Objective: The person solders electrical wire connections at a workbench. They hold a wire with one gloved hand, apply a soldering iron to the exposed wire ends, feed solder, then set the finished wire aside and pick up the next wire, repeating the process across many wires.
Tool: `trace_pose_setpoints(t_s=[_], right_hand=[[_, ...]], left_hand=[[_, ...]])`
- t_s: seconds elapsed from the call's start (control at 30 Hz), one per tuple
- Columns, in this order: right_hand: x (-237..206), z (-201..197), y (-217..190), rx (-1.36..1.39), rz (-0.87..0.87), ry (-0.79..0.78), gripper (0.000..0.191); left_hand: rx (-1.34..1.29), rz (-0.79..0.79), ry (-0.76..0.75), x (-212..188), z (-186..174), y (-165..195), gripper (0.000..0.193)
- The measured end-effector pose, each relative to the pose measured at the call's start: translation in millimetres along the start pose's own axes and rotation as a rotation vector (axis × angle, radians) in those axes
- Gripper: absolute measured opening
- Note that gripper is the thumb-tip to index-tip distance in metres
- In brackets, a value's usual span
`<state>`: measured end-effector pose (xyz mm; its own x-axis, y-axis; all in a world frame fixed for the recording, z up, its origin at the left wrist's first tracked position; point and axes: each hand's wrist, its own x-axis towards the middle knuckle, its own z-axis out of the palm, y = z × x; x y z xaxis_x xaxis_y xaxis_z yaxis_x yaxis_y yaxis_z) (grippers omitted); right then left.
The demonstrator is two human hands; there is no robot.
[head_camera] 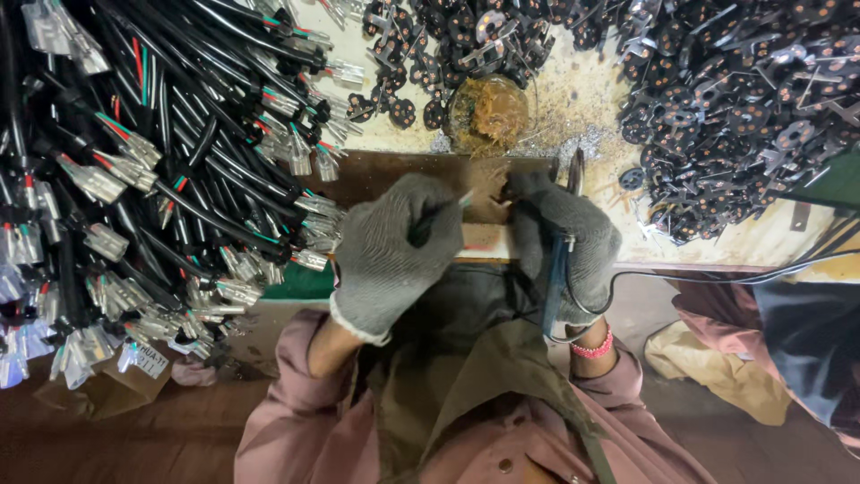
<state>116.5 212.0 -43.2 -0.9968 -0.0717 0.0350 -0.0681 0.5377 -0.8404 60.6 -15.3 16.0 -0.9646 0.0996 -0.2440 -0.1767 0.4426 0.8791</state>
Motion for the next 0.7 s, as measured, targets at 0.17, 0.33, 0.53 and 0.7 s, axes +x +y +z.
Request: trace_pose_setpoints(t_s=[0.17, 0.33, 0.53, 0.7], right_hand=[[10, 13, -34, -0.371, 0.206, -0.115, 0.034], [20, 7, -55, 0.118, 0.225, 0.073, 0.029], [18, -3, -57, -0.214, 0.023, -0.139, 0.029], [9, 2, -47, -0.084, 0.172, -0.121, 0.021]], left_hand=[[-0.062, -0.007, -0.129, -13, 2, -24, 0.009], [-0.124, -0.108, -0.223, -20, 7, -30, 0.013], [-0.203, 0.067, -0.229, -30, 11, -20, 0.013], [-0.190, 0.012, -0.164, -40, 23, -30, 0.011]])
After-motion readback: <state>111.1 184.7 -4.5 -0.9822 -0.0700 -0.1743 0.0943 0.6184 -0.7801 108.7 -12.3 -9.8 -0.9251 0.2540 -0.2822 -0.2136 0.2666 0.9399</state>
